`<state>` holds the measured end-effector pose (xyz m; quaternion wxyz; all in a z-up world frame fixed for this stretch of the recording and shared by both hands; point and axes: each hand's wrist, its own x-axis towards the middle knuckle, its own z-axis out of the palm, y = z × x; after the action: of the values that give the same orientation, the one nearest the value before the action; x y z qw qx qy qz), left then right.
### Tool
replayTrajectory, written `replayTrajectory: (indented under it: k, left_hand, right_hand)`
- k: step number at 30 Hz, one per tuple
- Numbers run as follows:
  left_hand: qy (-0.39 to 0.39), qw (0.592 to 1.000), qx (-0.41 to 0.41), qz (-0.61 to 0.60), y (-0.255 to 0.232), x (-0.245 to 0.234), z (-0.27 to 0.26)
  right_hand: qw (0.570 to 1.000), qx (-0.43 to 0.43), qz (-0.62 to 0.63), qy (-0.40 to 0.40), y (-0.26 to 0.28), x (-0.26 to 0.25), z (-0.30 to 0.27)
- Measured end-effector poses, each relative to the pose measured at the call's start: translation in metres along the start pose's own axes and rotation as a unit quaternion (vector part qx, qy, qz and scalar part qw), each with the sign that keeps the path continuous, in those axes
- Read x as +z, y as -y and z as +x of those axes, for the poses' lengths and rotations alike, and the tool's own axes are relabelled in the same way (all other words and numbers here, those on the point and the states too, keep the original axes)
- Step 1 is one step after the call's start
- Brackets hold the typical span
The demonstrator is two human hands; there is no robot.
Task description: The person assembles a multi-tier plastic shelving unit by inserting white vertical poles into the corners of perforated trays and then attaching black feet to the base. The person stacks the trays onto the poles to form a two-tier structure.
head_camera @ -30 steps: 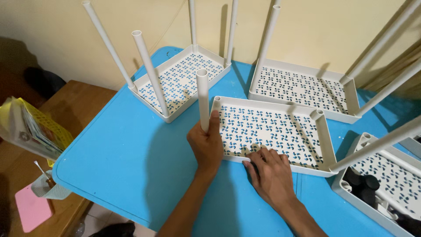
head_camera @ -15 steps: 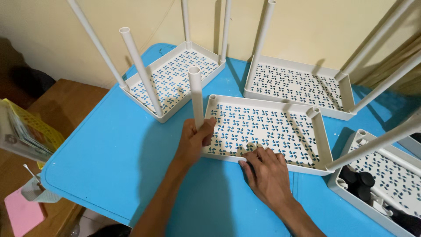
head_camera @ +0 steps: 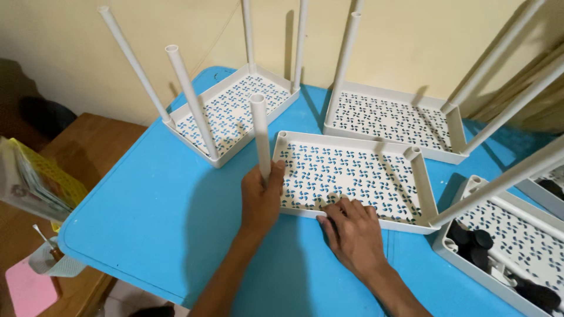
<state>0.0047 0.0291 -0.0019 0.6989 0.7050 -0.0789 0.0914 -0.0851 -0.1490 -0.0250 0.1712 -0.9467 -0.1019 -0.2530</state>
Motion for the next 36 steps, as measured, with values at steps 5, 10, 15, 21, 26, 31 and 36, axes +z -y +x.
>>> replayTrajectory:
  k: [5,10,15,21,26,31,36]
  left_hand:
    - [-0.107,0.983,0.145,0.04,-0.01,0.019,-0.019]
    - [-0.16,0.976,0.147,0.032,-0.009,0.034,-0.022]
    - [-0.204,0.976,0.048,0.062,-0.003,0.036,0.001]
    - [-0.165,0.984,0.071,0.02,0.001,0.032,0.006]
    - [-0.104,0.992,0.066,-0.014,0.003,0.024,0.006]
    - [-0.038,0.998,0.035,-0.042,0.005,0.014,0.006]
    - [0.03,0.997,0.011,-0.064,0.011,0.004,0.012]
  right_hand:
    - [1.0,0.007,-0.008,0.01,-0.002,0.0,0.0]
    - [1.0,0.003,-0.011,0.004,-0.001,0.0,0.001]
    - [1.0,0.008,-0.015,0.011,-0.001,0.0,0.0]
    - [1.0,-0.004,-0.005,-0.013,-0.002,0.001,0.0]
    - [1.0,0.013,-0.021,0.011,-0.003,0.002,0.0]
    - [1.0,0.004,-0.029,0.003,-0.004,0.005,-0.002]
    - [0.997,0.042,-0.036,0.059,-0.004,0.004,-0.001]
